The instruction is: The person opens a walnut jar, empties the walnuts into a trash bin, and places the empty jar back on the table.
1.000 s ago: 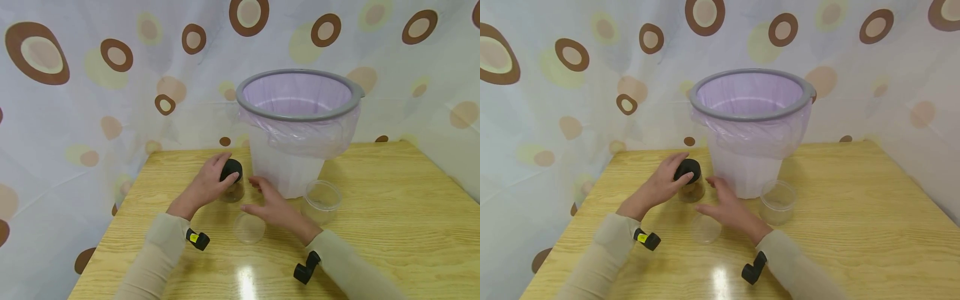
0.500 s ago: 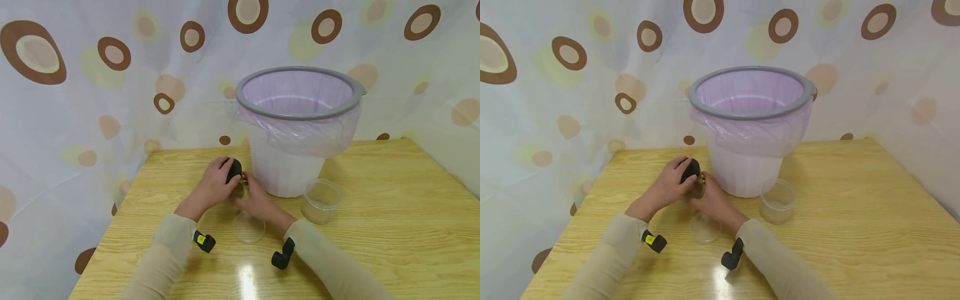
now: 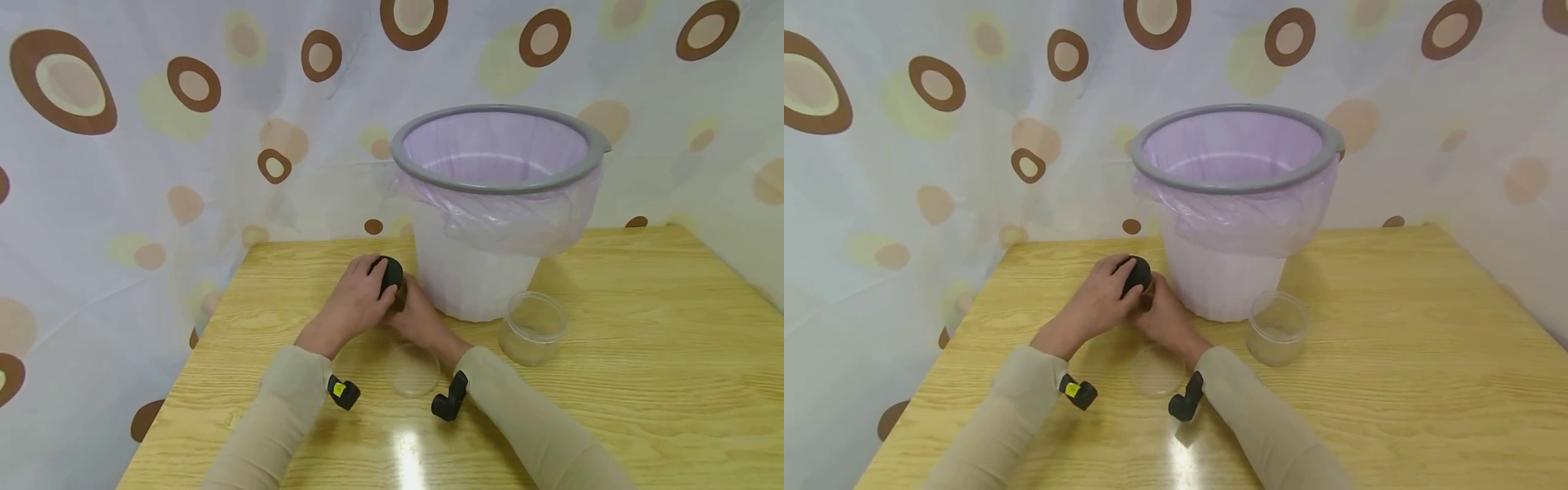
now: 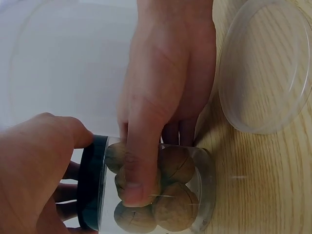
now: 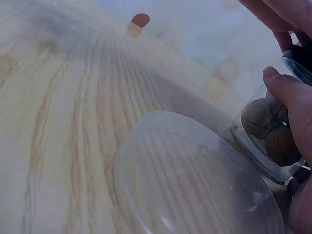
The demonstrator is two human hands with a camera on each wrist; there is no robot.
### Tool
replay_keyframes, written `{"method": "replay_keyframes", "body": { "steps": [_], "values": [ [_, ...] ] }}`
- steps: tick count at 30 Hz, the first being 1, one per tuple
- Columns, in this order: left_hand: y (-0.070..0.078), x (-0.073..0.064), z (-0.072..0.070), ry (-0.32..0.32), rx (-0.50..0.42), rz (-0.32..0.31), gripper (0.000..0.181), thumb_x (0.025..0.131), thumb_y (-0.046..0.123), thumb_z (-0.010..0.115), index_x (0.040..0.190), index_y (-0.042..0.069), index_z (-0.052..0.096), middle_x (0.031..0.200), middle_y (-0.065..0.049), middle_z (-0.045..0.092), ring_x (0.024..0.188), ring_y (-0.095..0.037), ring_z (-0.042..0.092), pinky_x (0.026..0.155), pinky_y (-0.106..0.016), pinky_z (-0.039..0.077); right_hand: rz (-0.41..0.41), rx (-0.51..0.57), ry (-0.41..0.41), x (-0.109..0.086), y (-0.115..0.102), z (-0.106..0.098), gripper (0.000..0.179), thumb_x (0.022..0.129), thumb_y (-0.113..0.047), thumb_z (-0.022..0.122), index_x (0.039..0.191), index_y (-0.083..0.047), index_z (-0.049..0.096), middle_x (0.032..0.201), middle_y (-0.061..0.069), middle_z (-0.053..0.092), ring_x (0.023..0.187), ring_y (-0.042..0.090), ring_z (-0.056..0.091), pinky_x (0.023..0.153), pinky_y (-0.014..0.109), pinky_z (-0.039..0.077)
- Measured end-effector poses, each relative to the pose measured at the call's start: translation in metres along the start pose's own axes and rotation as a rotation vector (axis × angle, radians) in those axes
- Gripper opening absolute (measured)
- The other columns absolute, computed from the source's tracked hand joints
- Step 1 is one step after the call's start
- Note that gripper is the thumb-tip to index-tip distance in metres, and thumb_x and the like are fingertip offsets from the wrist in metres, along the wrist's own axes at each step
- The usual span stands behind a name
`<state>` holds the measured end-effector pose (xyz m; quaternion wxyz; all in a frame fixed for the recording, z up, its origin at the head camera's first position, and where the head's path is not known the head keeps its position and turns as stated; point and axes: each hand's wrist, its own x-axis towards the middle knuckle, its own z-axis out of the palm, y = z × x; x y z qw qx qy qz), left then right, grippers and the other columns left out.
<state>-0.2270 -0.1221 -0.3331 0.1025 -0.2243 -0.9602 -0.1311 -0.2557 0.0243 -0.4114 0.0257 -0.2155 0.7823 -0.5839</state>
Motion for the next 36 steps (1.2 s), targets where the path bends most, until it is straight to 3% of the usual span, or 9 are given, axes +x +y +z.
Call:
{"method": "replay_keyframes", "body": {
  "steps": [6, 11, 19, 25, 31, 36],
  "values": [
    [0.003, 0.001, 0.002, 0.026, 0.020, 0.008, 0.050, 0.103, 0.028, 0.052, 0.140, -0.004, 0.048, 0.145, -0.022, 0.045, 0.135, -0.039, 0.043, 0.113, -0.047, 0.040, -0.079, 0.011, -0.014, 0.007, 0.001, 0.001, 0.079, 0.086, -0.008, 0.072, 0.151, -0.001, 0.026, 0.149, 0.017, 0.043, 0.133, 0.028, 0.050, 0.112, 0.043, 0.042],
    [0.003, 0.000, 0.004, 0.065, -0.001, 0.022, 0.048, 0.102, 0.026, 0.053, 0.139, -0.004, 0.050, 0.144, -0.022, 0.046, 0.134, -0.039, 0.045, 0.111, -0.048, 0.041, -0.048, -0.040, 0.008, 0.007, 0.001, 0.002, 0.080, 0.087, -0.010, 0.071, 0.150, 0.000, 0.023, 0.150, 0.020, 0.038, 0.134, 0.030, 0.049, 0.112, 0.043, 0.041],
    [0.002, 0.000, 0.003, 0.011, -0.072, -0.045, 0.050, 0.103, 0.029, 0.050, 0.144, 0.000, 0.046, 0.152, -0.022, 0.038, 0.141, -0.038, 0.038, 0.114, -0.049, 0.039, -0.014, 0.009, 0.007, 0.002, -0.008, 0.000, 0.075, 0.089, -0.012, 0.070, 0.149, -0.003, 0.027, 0.149, 0.018, 0.040, 0.132, 0.029, 0.052, 0.107, 0.043, 0.047],
    [0.003, -0.001, 0.000, 0.037, -0.104, -0.005, 0.049, 0.104, 0.029, 0.048, 0.144, 0.001, 0.047, 0.152, -0.022, 0.038, 0.140, -0.039, 0.039, 0.112, -0.050, 0.039, 0.009, 0.021, 0.013, -0.003, -0.009, -0.002, 0.072, 0.090, -0.015, 0.071, 0.148, -0.006, 0.029, 0.147, 0.015, 0.039, 0.131, 0.027, 0.050, 0.104, 0.042, 0.049],
    [0.003, -0.003, -0.005, 0.051, -0.166, 0.023, 0.047, 0.105, 0.031, 0.047, 0.144, 0.004, 0.049, 0.151, -0.021, 0.040, 0.140, -0.039, 0.040, 0.112, -0.051, 0.040, -0.044, 0.033, 0.002, -0.008, -0.020, -0.004, 0.058, 0.087, -0.016, 0.074, 0.138, -0.011, 0.045, 0.132, 0.007, 0.055, 0.115, 0.021, 0.058, 0.095, 0.035, 0.051],
    [0.004, -0.005, -0.007, 0.062, -0.198, 0.050, 0.049, 0.104, 0.036, 0.047, 0.144, 0.007, 0.051, 0.151, -0.018, 0.043, 0.139, -0.038, 0.041, 0.112, -0.051, 0.040, -0.048, 0.090, -0.017, -0.016, -0.029, -0.006, 0.058, 0.086, -0.014, 0.074, 0.136, -0.013, 0.046, 0.129, 0.007, 0.056, 0.109, 0.020, 0.058, 0.091, 0.032, 0.052]
  ]
}}
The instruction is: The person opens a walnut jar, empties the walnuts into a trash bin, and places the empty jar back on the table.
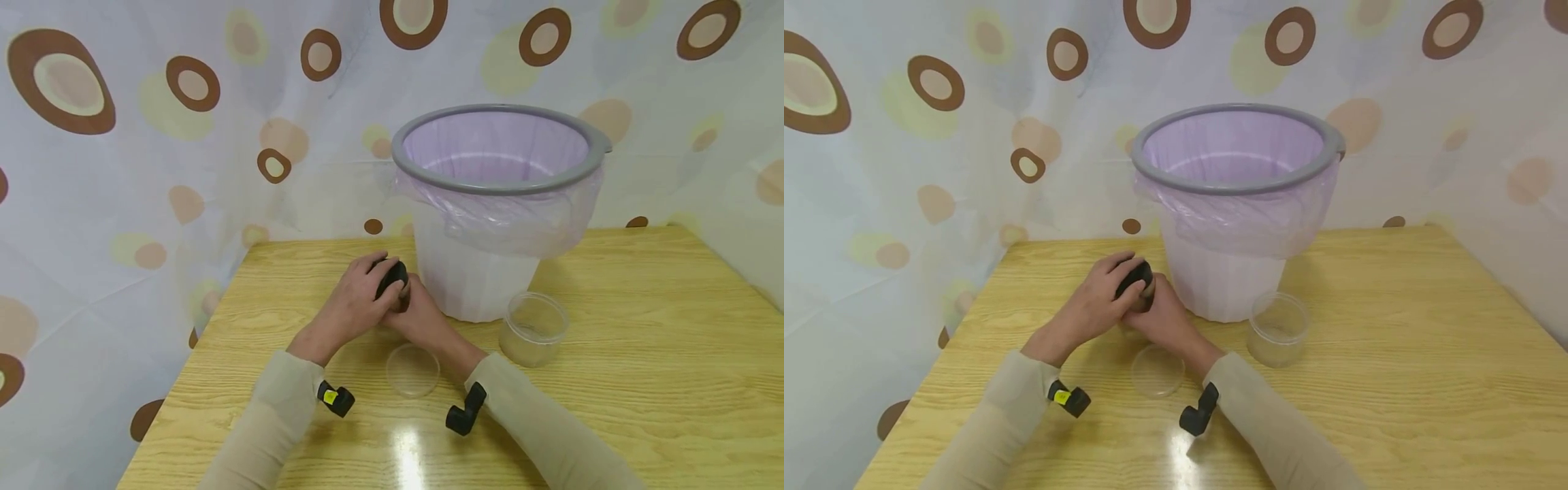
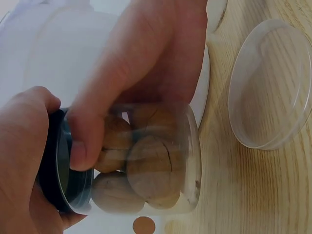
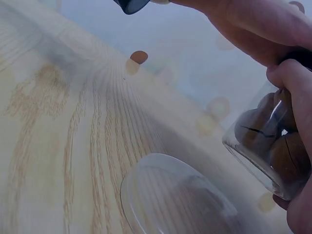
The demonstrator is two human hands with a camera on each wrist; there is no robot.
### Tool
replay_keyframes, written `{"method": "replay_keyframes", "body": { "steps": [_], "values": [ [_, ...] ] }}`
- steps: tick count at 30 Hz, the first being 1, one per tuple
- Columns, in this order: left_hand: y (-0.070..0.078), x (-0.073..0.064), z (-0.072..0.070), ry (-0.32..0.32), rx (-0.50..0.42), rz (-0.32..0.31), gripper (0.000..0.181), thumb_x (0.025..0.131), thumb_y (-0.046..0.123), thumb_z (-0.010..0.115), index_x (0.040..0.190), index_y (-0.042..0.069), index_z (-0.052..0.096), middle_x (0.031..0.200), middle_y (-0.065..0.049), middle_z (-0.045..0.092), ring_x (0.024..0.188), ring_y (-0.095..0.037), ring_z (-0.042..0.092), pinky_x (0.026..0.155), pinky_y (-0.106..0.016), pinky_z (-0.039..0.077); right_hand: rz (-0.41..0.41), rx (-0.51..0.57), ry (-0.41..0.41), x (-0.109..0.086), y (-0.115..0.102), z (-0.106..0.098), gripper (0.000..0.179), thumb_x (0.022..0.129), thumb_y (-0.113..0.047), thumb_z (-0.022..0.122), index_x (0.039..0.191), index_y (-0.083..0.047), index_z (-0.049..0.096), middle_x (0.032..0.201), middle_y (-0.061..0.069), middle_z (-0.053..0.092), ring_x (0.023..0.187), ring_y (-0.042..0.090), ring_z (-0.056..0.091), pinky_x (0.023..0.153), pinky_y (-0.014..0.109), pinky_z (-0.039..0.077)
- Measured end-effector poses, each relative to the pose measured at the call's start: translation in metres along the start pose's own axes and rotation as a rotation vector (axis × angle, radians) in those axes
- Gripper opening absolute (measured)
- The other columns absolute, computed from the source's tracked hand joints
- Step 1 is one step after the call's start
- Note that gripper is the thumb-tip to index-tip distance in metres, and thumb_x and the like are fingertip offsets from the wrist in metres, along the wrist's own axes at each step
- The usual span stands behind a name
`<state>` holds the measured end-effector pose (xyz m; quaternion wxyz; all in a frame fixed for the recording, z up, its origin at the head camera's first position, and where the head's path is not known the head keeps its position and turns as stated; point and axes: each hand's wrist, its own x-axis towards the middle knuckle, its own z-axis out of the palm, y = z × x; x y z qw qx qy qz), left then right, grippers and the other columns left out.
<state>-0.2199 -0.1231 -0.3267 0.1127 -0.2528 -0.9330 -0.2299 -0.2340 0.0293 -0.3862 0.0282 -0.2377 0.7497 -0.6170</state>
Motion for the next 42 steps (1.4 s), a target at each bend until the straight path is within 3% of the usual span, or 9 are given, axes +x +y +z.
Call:
{"method": "replay_keyframes", "body": {
  "steps": [4, 10, 18, 24, 34, 42],
  "values": [
    [0.002, -0.001, -0.001, 0.032, -0.012, 0.048, 0.049, 0.103, 0.036, 0.049, 0.142, 0.006, 0.053, 0.147, -0.018, 0.049, 0.135, -0.038, 0.045, 0.112, -0.050, 0.040, 0.062, 0.014, -0.005, -0.008, -0.006, -0.003, 0.065, 0.086, -0.015, 0.073, 0.140, -0.010, 0.037, 0.134, 0.011, 0.049, 0.110, 0.023, 0.057, 0.090, 0.033, 0.052],
    [0.009, -0.002, -0.003, 0.051, -0.033, 0.132, 0.045, 0.104, 0.033, 0.047, 0.139, 0.006, 0.056, 0.142, -0.017, 0.053, 0.133, -0.033, 0.048, 0.112, -0.049, 0.037, 0.129, -0.073, 0.013, -0.018, -0.011, -0.012, 0.073, 0.084, -0.028, 0.076, 0.141, -0.012, 0.034, 0.136, 0.009, 0.046, 0.118, 0.024, 0.054, 0.097, 0.040, 0.049],
    [0.022, -0.005, -0.005, 0.069, -0.080, 0.211, 0.042, 0.104, 0.027, 0.048, 0.137, 0.004, 0.057, 0.138, -0.019, 0.054, 0.127, -0.033, 0.049, 0.107, -0.050, 0.039, 0.043, -0.106, -0.006, -0.032, -0.015, -0.025, 0.072, 0.084, -0.026, 0.079, 0.141, -0.011, 0.038, 0.132, 0.010, 0.051, 0.110, 0.023, 0.057, 0.095, 0.039, 0.049],
    [0.027, -0.011, -0.003, 0.046, -0.119, 0.197, 0.044, 0.101, 0.032, 0.055, 0.138, 0.008, 0.057, 0.137, -0.017, 0.053, 0.123, -0.035, 0.048, 0.100, -0.047, 0.046, -0.009, -0.138, -0.036, -0.045, -0.017, -0.034, 0.068, 0.081, -0.024, 0.081, 0.137, -0.012, 0.044, 0.125, 0.008, 0.057, 0.104, 0.020, 0.060, 0.090, 0.036, 0.052],
    [0.036, -0.018, 0.001, 0.008, -0.149, 0.222, 0.049, 0.097, 0.035, 0.060, 0.140, 0.011, 0.054, 0.135, -0.012, 0.051, 0.120, -0.029, 0.049, 0.095, -0.043, 0.051, -0.030, -0.282, -0.074, -0.064, -0.024, -0.051, 0.076, 0.077, -0.031, 0.084, 0.138, -0.012, 0.044, 0.120, 0.004, 0.063, 0.099, 0.015, 0.064, 0.085, 0.031, 0.054],
    [0.043, -0.022, 0.009, 0.025, -0.182, 0.263, 0.050, 0.097, 0.033, 0.062, 0.140, 0.010, 0.052, 0.134, -0.014, 0.051, 0.121, -0.028, 0.050, 0.097, -0.043, 0.051, -0.061, -0.446, -0.082, -0.075, -0.032, -0.065, 0.085, 0.074, -0.040, 0.086, 0.141, -0.011, 0.042, 0.122, 0.002, 0.062, 0.098, 0.013, 0.064, 0.084, 0.032, 0.054]
  ]
}}
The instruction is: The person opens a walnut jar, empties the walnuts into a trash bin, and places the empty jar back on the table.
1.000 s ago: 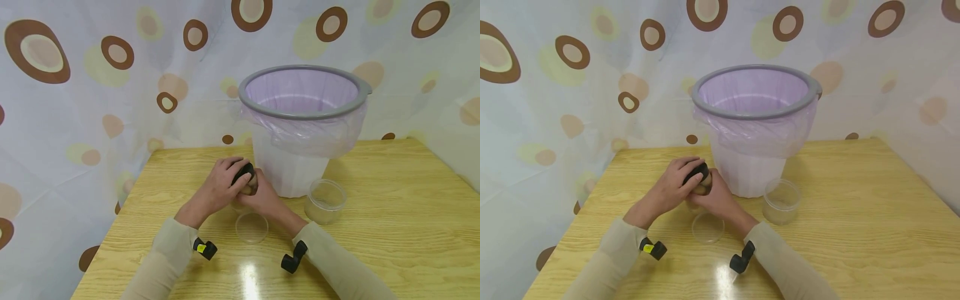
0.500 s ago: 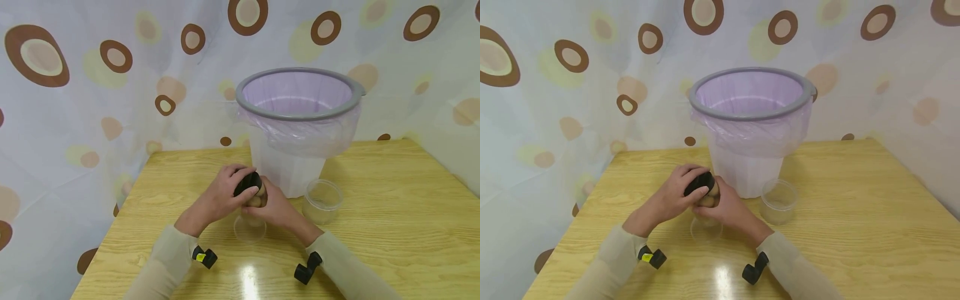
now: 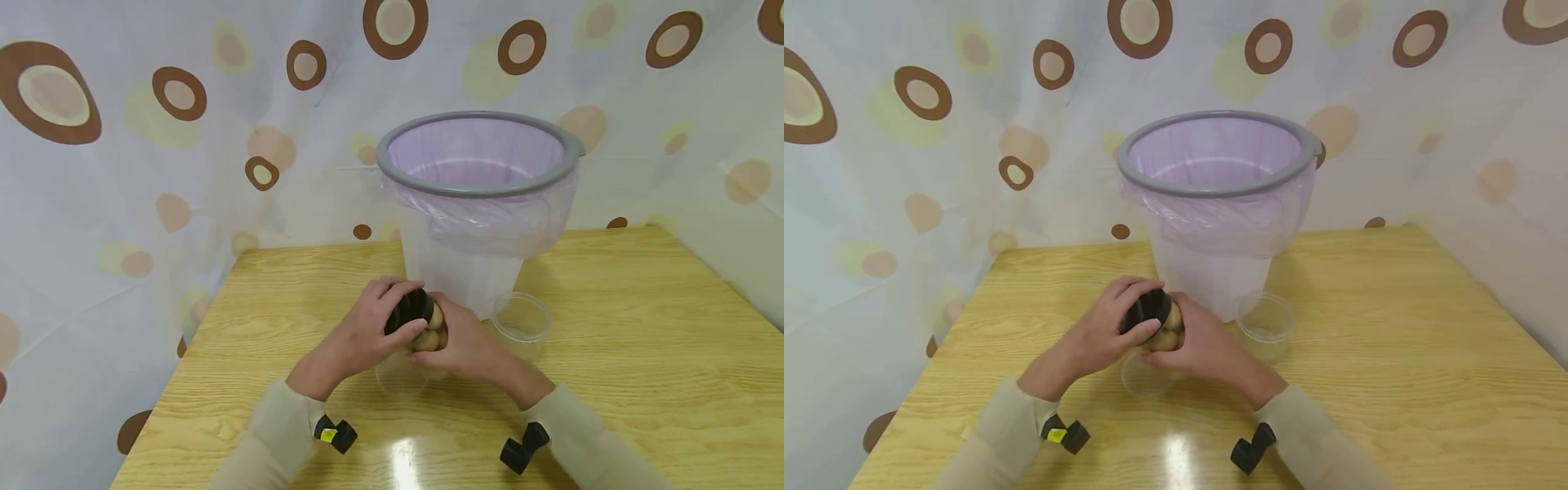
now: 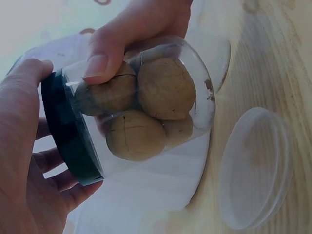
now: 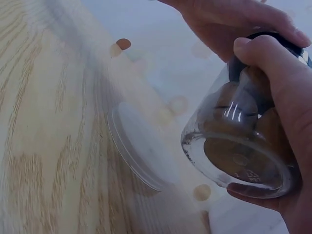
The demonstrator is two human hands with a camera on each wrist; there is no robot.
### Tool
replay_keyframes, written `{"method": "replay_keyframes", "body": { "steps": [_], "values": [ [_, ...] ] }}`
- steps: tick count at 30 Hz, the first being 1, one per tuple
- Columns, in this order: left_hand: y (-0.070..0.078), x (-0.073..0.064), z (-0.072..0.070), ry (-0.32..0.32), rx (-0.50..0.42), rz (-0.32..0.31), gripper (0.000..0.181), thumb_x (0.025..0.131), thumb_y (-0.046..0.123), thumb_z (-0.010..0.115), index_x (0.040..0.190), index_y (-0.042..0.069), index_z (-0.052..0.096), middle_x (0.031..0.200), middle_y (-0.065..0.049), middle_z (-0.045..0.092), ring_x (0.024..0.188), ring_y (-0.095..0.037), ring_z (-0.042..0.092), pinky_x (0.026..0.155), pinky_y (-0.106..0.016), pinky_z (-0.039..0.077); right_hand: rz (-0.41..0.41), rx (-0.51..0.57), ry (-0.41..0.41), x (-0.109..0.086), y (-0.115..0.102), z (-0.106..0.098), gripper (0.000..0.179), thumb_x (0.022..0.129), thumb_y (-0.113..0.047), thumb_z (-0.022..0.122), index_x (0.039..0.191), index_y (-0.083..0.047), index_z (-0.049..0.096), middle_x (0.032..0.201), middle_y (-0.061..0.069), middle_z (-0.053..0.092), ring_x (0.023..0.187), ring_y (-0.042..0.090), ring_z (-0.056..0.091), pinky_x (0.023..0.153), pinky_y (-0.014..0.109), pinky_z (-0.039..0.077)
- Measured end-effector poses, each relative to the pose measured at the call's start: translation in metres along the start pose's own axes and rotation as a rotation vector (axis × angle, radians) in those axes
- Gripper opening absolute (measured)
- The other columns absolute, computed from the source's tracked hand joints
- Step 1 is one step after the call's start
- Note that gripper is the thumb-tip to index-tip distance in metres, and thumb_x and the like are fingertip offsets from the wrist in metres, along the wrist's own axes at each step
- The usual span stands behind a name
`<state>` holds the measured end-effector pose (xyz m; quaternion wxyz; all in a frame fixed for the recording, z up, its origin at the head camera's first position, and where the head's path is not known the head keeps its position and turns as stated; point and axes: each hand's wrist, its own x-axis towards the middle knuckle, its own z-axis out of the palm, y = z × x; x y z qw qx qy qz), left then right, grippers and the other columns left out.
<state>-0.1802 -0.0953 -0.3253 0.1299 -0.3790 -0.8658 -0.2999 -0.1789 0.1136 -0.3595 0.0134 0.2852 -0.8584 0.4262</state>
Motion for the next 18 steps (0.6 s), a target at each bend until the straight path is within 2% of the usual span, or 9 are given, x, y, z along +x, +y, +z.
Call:
{"method": "replay_keyframes", "body": {
  "steps": [10, 18],
  "values": [
    [0.004, -0.006, 0.010, 0.019, -0.080, -0.017, 0.053, 0.096, 0.030, 0.062, 0.143, 0.011, 0.048, 0.139, -0.012, 0.047, 0.126, -0.026, 0.047, 0.099, -0.043, 0.051, -0.049, -0.300, 0.038, -0.007, -0.005, -0.010, 0.088, 0.068, -0.049, 0.086, 0.136, -0.009, 0.046, 0.113, 0.000, 0.064, 0.093, 0.012, 0.062, 0.078, 0.031, 0.053],
    [0.008, -0.014, 0.018, 0.047, -0.140, -0.001, 0.056, 0.094, 0.028, 0.064, 0.144, 0.010, 0.045, 0.142, -0.009, 0.046, 0.132, -0.024, 0.045, 0.109, -0.044, 0.043, -0.083, -0.440, 0.018, -0.014, -0.012, -0.017, 0.089, 0.067, -0.048, 0.087, 0.134, -0.004, 0.047, 0.112, 0.002, 0.062, 0.092, 0.013, 0.061, 0.075, 0.030, 0.053]
  ]
}}
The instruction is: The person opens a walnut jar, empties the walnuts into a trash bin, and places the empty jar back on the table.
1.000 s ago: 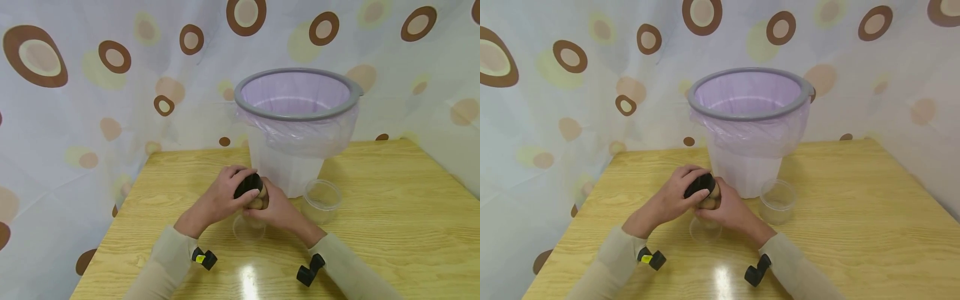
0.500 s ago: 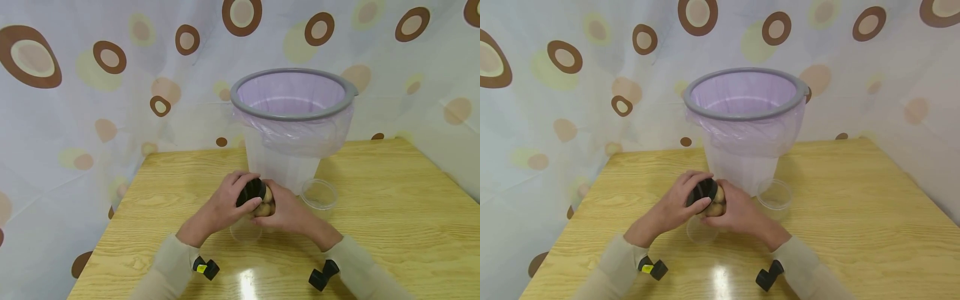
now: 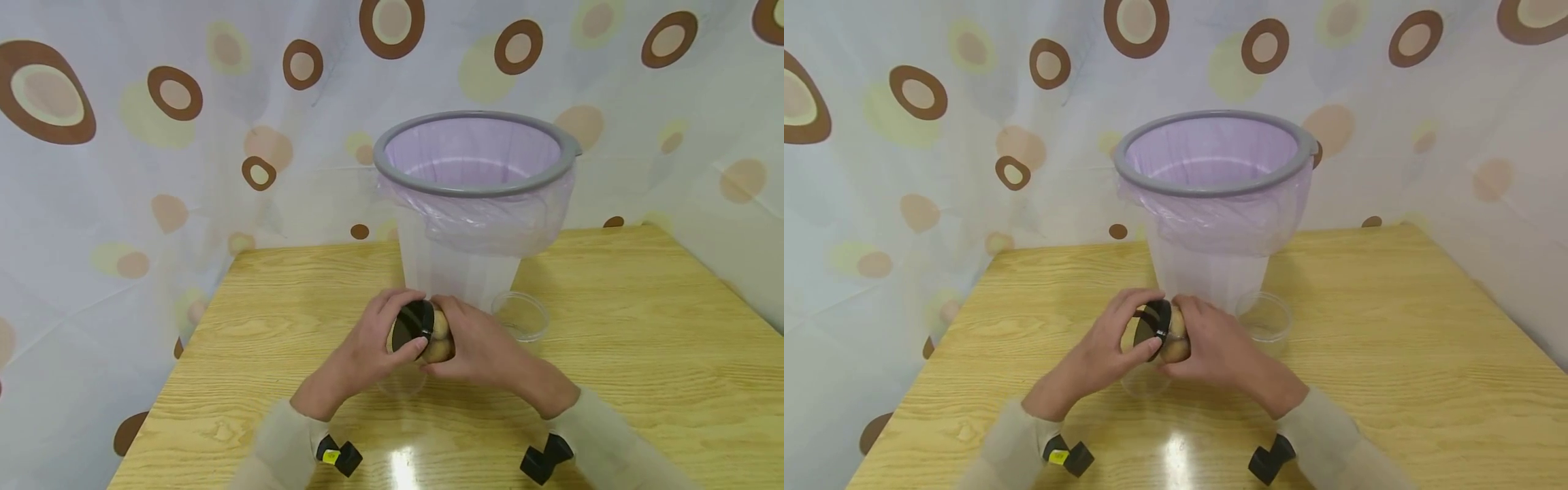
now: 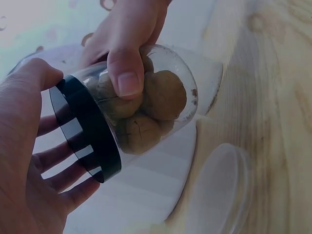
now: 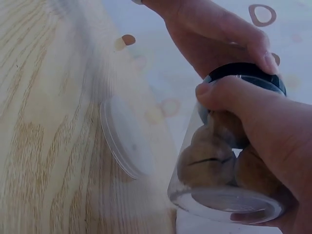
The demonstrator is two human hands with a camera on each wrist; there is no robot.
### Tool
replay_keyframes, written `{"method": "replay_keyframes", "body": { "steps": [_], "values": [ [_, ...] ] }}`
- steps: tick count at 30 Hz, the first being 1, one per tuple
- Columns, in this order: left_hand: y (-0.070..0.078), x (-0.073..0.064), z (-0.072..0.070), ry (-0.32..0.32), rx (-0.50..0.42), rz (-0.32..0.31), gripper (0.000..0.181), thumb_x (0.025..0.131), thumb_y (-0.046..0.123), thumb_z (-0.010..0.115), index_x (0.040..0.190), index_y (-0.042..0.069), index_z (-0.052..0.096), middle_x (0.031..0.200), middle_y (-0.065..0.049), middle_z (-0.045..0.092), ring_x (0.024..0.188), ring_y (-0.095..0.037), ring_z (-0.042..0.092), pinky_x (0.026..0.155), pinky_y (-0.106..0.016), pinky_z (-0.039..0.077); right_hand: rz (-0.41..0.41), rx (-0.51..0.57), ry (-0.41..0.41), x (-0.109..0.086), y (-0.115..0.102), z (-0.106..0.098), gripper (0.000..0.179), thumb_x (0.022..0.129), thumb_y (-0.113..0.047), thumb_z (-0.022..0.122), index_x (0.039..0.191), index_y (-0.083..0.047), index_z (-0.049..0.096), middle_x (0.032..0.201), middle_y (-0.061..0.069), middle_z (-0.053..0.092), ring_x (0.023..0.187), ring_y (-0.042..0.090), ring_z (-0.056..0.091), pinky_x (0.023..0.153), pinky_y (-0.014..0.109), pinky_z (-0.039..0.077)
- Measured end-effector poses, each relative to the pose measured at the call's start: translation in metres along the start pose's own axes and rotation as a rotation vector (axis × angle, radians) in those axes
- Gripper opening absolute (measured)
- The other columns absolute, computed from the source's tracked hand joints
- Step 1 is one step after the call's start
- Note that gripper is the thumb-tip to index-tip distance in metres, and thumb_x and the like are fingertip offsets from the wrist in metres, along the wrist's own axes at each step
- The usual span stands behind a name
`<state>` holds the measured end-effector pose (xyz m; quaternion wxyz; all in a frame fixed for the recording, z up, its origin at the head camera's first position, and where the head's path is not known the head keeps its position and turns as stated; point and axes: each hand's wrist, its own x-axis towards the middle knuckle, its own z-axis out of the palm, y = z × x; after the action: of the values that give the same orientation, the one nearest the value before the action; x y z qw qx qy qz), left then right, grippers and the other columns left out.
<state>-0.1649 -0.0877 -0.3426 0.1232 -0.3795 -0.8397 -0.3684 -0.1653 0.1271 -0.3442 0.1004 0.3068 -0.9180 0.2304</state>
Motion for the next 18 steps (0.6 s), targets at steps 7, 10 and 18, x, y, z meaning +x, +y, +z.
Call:
{"method": "replay_keyframes", "body": {
  "steps": [7, 10, 18],
  "values": [
    [0.002, -0.009, 0.010, 0.009, -0.114, -0.060, 0.056, 0.094, 0.025, 0.064, 0.144, 0.014, 0.041, 0.143, -0.004, 0.044, 0.130, -0.019, 0.044, 0.106, -0.044, 0.045, -0.106, -0.192, 0.064, -0.006, -0.002, -0.008, 0.091, 0.061, -0.049, 0.089, 0.129, -0.004, 0.050, 0.112, 0.007, 0.064, 0.095, 0.022, 0.065, 0.084, 0.038, 0.055],
    [0.004, -0.011, 0.015, 0.007, -0.198, -0.111, 0.057, 0.094, 0.024, 0.064, 0.145, 0.016, 0.039, 0.144, -0.003, 0.042, 0.129, -0.018, 0.045, 0.100, -0.043, 0.050, -0.156, -0.257, 0.102, -0.007, -0.002, -0.010, 0.092, 0.059, -0.049, 0.090, 0.128, -0.003, 0.051, 0.115, 0.009, 0.065, 0.101, 0.026, 0.065, 0.090, 0.042, 0.054],
    [0.010, -0.016, 0.025, 0.010, -0.376, -0.254, 0.061, 0.093, 0.024, 0.067, 0.147, 0.022, 0.038, 0.144, -0.002, 0.040, 0.128, -0.023, 0.048, 0.090, -0.036, 0.057, -0.211, -0.348, 0.144, -0.013, -0.003, -0.013, 0.092, 0.057, -0.047, 0.092, 0.128, -0.002, 0.054, 0.117, 0.011, 0.064, 0.108, 0.032, 0.064, 0.095, 0.047, 0.053]
  ]
}}
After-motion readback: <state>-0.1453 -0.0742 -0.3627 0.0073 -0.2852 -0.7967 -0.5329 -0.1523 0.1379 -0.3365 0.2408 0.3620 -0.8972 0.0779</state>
